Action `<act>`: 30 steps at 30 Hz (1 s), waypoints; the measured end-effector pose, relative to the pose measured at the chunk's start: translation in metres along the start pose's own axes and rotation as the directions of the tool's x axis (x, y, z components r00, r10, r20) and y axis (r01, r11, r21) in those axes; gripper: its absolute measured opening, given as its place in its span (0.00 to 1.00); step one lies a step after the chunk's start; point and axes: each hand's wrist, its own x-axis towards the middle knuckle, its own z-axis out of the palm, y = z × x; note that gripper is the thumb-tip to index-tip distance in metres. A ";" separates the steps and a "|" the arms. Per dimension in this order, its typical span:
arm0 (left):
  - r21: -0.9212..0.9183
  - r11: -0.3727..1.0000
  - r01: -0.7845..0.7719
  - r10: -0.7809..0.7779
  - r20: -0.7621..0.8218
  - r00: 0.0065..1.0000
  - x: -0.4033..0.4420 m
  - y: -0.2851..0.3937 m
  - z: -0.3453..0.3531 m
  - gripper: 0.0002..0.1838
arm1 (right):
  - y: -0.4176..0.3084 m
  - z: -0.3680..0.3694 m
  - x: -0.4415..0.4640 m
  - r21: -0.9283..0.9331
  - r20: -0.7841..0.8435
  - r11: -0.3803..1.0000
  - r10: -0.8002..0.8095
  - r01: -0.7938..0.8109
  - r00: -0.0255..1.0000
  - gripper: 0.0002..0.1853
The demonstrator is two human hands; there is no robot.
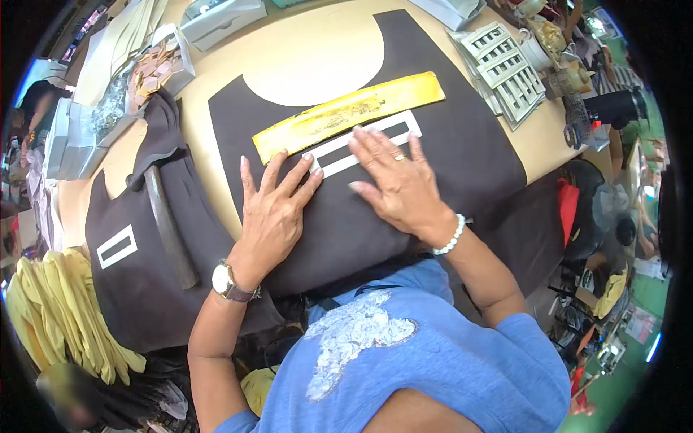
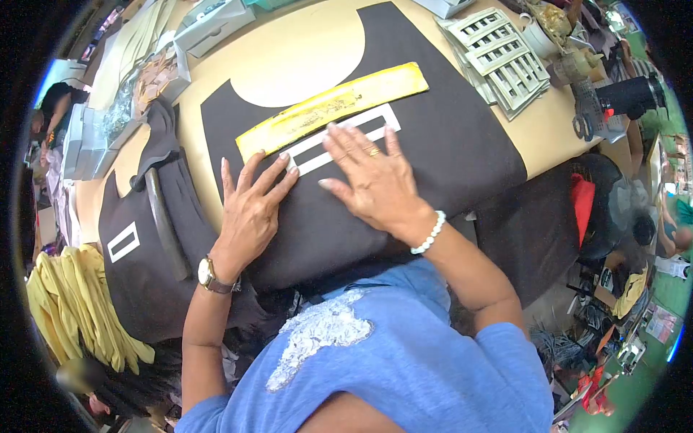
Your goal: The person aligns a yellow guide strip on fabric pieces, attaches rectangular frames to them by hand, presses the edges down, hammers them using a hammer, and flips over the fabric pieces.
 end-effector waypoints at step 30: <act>0.015 0.998 -0.062 0.062 -0.039 0.997 0.001 -0.004 -0.001 0.29 | -0.045 0.014 -0.001 0.008 -0.286 1.000 -0.017 0.020 0.958 0.16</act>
